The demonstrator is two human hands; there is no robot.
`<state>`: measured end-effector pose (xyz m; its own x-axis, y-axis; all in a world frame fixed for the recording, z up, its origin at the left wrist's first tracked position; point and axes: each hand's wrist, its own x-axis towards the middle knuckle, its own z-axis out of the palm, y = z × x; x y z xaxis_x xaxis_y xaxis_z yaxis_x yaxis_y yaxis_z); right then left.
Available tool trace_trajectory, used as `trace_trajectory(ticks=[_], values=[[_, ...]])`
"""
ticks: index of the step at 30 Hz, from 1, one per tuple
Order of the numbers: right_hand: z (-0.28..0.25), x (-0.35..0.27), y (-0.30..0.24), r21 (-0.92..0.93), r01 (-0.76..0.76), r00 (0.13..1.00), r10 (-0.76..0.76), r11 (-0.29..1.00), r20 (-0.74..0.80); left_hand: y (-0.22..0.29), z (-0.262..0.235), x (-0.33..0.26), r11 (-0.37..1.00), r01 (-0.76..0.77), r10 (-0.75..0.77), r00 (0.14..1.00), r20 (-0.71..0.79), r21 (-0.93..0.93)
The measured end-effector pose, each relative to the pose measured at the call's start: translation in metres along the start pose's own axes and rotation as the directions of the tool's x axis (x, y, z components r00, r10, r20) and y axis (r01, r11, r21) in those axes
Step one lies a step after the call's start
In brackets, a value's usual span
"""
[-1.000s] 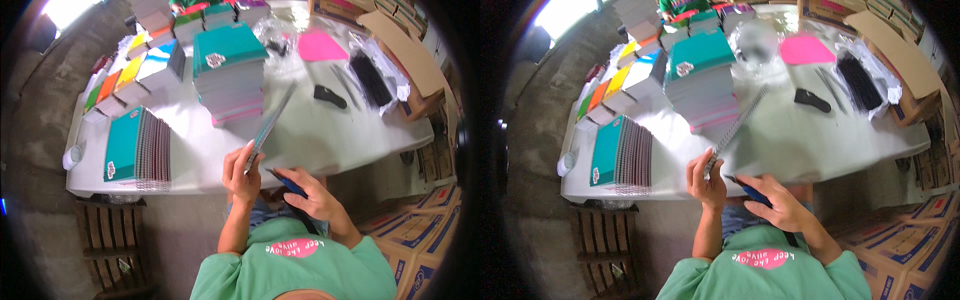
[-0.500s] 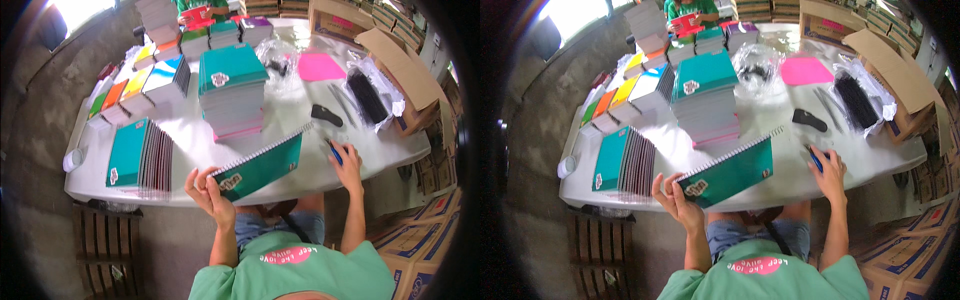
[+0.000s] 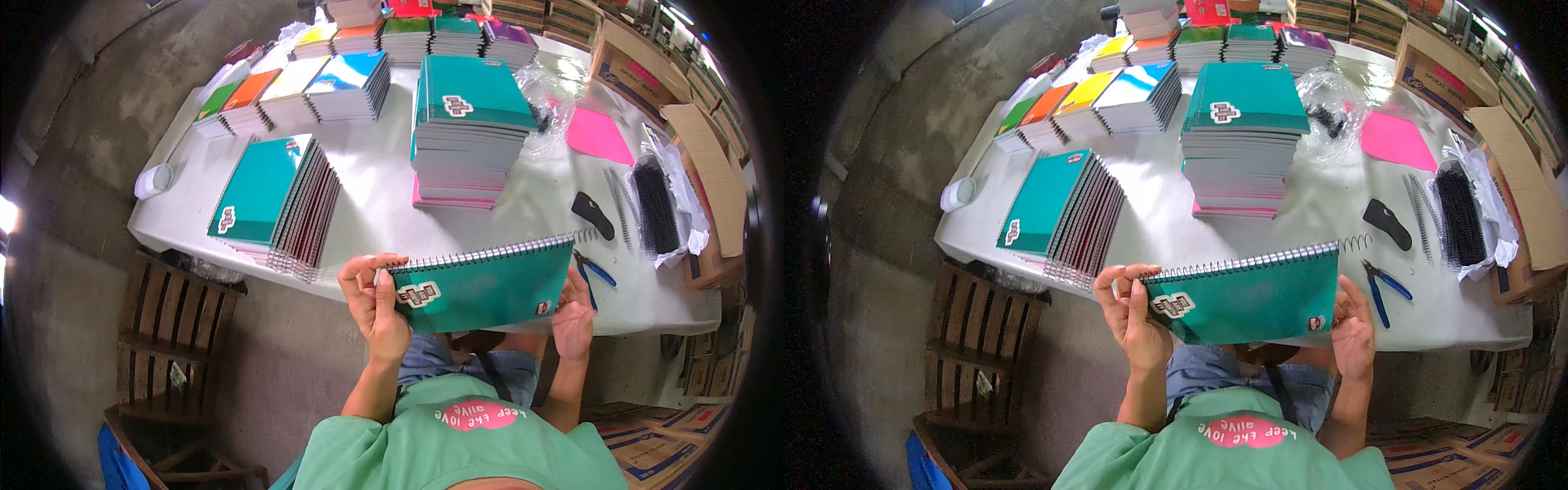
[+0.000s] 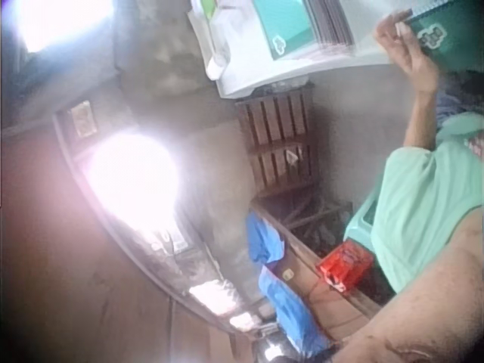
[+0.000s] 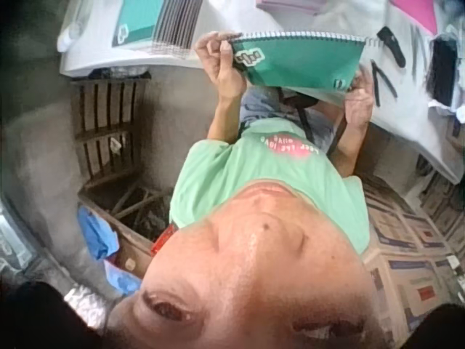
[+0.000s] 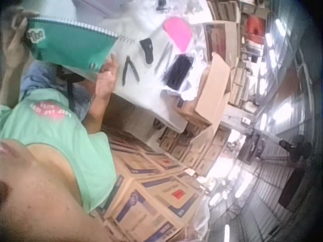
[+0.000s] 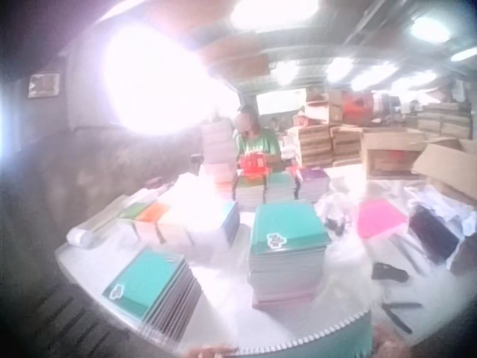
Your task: The person inserts a metal spiral binding into the holes of a notebook by hand, uses a tool to secure the ends of the binding, and then places the finished notebook onto a stack.
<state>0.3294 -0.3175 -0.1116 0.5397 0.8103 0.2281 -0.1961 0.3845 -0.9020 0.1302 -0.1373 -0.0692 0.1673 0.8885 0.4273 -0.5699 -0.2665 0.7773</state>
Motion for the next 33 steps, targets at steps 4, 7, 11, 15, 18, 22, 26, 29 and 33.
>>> trace_trajectory(ticks=[4,7,11,15,18,22,26,29,33], values=[[-0.006,0.001,-0.001,-0.392,0.019,1.0,-0.015,0.92,0.014,0.003,0.002,0.002,1.0,0.008,-0.009,0.998,0.058,0.019],[-0.009,0.002,-0.005,-0.355,0.068,0.998,-0.069,0.932,0.012,0.005,0.0,0.002,0.997,0.053,-0.05,0.997,0.062,-0.053],[-0.001,0.008,-0.04,-0.305,0.125,0.985,-0.154,0.944,-0.073,0.015,-0.005,0.0,0.998,0.025,-0.033,0.989,0.148,0.055],[0.012,0.019,-0.066,-0.557,0.199,0.932,0.019,0.807,0.361,0.02,-0.003,-0.003,0.993,-0.027,-0.017,0.929,0.369,0.115],[0.064,0.027,-0.067,-0.722,0.202,0.823,0.284,0.662,0.491,0.02,0.0,-0.008,0.983,-0.008,-0.087,0.858,0.506,0.183],[0.079,0.027,-0.037,-0.74,0.186,0.814,0.321,0.646,0.484,0.043,0.011,-0.006,0.857,-0.295,0.0,0.819,0.574,0.422],[0.082,0.047,-0.028,-0.609,0.02,0.87,0.287,0.793,0.401,0.057,-0.014,0.011,0.466,-0.592,0.407,0.803,0.435,0.658],[0.131,0.082,-0.027,-0.315,-0.04,0.912,0.163,0.948,0.375,0.083,-0.07,0.022,0.566,-0.454,0.631,0.776,-0.007,0.688],[0.227,0.158,-0.047,0.101,0.114,0.948,-0.139,0.988,0.285,0.099,-0.111,0.028,0.78,-0.383,0.598,0.688,-0.411,0.494]])
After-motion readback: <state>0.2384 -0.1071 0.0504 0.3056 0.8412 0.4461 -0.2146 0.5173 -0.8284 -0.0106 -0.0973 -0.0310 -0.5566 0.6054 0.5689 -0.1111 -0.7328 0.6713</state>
